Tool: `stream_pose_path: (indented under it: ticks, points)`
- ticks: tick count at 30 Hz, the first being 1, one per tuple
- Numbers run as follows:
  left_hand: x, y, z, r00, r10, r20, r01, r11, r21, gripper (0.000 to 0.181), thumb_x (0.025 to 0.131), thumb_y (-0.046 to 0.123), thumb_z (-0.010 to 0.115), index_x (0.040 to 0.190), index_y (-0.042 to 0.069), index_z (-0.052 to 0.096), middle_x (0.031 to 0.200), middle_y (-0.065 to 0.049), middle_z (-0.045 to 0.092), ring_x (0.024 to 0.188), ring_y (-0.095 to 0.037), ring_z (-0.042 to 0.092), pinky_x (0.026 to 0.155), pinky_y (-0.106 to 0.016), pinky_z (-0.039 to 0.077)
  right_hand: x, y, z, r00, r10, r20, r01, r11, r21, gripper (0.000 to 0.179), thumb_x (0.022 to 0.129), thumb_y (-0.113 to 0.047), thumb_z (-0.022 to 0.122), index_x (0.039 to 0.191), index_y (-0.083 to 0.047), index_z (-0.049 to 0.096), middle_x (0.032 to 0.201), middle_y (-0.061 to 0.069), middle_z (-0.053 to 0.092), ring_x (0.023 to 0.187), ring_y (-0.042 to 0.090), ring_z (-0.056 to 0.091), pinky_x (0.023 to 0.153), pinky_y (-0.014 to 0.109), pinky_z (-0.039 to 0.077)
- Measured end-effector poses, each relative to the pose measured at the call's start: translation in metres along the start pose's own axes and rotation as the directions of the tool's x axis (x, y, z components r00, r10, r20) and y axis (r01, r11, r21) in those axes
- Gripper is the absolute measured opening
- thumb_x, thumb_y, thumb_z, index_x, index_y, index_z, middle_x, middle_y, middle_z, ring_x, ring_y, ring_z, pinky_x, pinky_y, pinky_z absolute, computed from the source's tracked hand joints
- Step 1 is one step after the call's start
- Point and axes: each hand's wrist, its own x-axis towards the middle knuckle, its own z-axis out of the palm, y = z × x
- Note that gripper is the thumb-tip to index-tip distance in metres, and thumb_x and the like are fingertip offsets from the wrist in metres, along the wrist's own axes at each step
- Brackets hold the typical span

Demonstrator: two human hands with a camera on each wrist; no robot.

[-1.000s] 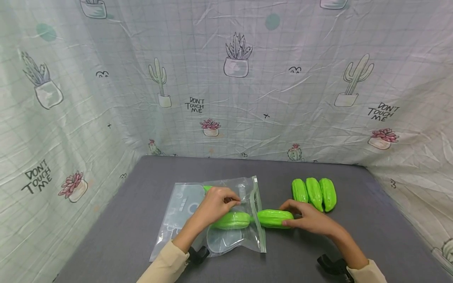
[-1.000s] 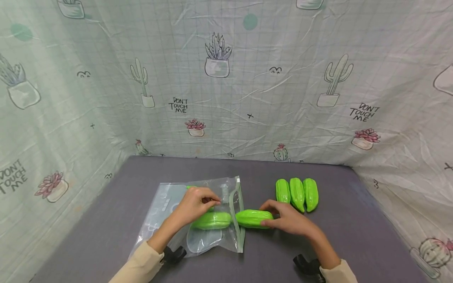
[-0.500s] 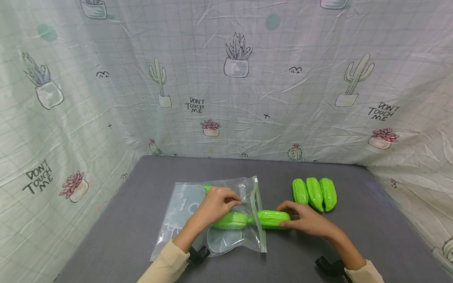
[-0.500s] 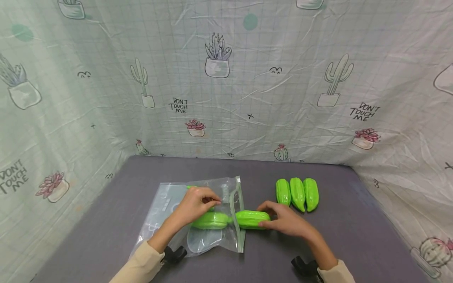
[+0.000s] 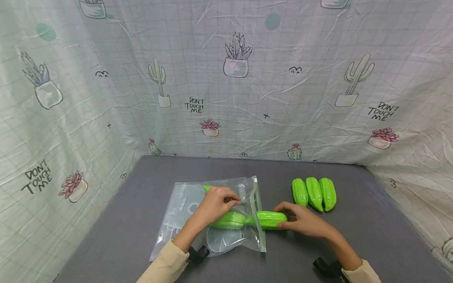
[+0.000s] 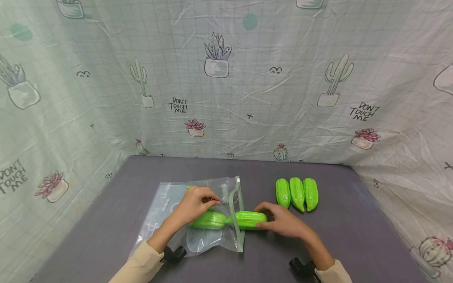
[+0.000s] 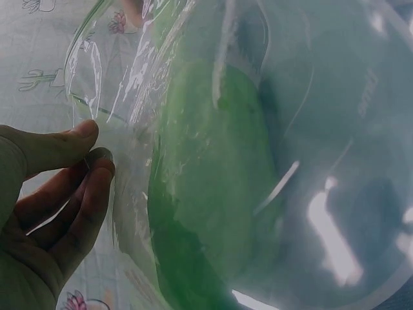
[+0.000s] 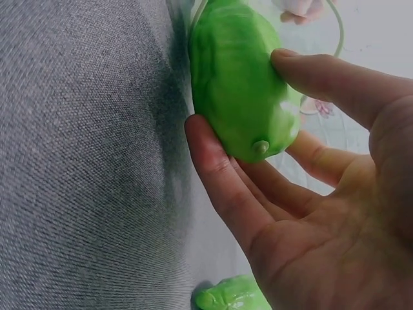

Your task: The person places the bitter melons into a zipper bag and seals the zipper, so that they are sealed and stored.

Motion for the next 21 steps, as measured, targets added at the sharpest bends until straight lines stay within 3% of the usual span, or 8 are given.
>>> stream_pose_path:
  ticks: [11,21]
  points:
    - [-0.0001,0.0000,-0.0002,1.000,-0.003,-0.004,0.003,1.000,-0.008,0.005,0.087,0.013,0.083,0.090,0.010,0.083,0.084,0.001,0.078,0.069,-0.004,0.066,0.066,-0.014,0.052,0.0008,0.0008,0.0015,1.000,0.013,0.015,-0.013,1.000,0.012,0.042,0.100,-0.024,0.070,0.136,-0.007,0.059,0.135,0.019,0.062,0.115,0.016,0.065,0.089,0.030,0.059]
    - [-0.0007,-0.0010,-0.0001,1.000,0.002,-0.006,-0.002,1.000,-0.017,0.003,0.087,0.012,0.082,0.090,0.011,0.083,0.085,0.001,0.079,0.070,-0.005,0.067,0.066,-0.015,0.053,0.0036,0.0025,0.0051,1.000,0.023,-0.014,-0.022,0.999,0.030,0.042,0.099,-0.024,0.072,0.133,-0.005,0.057,0.131,0.020,0.061,0.113,0.018,0.064,0.088,0.032,0.059]
